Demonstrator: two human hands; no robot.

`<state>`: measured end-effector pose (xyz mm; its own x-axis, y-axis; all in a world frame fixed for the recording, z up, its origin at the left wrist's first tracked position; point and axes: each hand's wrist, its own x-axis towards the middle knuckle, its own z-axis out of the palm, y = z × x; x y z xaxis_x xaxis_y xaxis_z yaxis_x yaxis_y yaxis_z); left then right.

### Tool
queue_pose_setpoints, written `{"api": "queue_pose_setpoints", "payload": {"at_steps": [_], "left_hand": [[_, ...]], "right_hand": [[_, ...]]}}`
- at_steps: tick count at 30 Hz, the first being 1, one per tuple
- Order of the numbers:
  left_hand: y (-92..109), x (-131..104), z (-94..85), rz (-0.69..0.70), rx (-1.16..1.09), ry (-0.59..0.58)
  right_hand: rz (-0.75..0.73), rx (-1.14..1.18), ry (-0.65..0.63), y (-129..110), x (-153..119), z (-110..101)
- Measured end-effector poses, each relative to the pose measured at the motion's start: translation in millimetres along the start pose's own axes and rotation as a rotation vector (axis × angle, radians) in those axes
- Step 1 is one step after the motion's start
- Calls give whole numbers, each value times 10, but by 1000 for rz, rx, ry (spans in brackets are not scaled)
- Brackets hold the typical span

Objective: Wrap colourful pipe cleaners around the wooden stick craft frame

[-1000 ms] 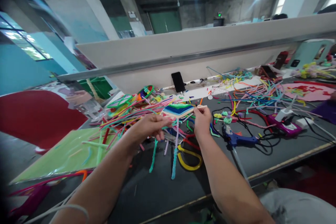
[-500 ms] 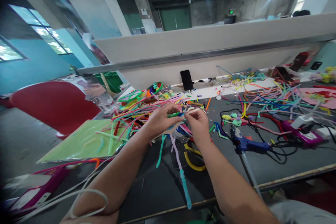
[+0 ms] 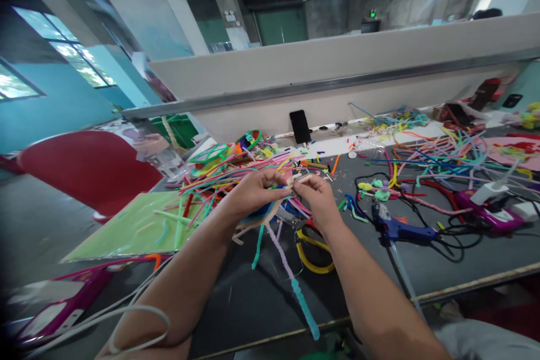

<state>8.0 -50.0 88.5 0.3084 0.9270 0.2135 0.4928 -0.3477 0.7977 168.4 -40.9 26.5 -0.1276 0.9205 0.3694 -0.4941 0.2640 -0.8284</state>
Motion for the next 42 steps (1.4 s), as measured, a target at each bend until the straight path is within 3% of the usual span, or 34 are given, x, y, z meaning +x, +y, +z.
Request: {"api": "queue_pose_setpoints", "payload": {"at_steps": [6,12,18,24,28,30,36,42], "left_hand": [[-6,-32,-22,-6,-39,-21],[62,-51,-32,-25,23,-92],[89,-75,-24,7,82,-108],[110,-91,-4,-28,94,-132],[79,-91,2,-25,133,-136],[64,-91,8,-12,156,-128],[107,-89,-18,-57,93,-159],[167,-97,-103,-143,-62,-259]], "right_hand": [[-126,-281,-44,-68,-34,-22],[-510,-671,82,-140,-2,-99],[-495,-805,-87,-184,23,-120],[-556,-878,-161,-142,94,-205],[-506,-841,-154,-117,114,-201],[-411,-764,-152,-113,100,-175],[132,-342,-139,-108,54,-157],[72,-115,-184,-93,55,-173]]}}
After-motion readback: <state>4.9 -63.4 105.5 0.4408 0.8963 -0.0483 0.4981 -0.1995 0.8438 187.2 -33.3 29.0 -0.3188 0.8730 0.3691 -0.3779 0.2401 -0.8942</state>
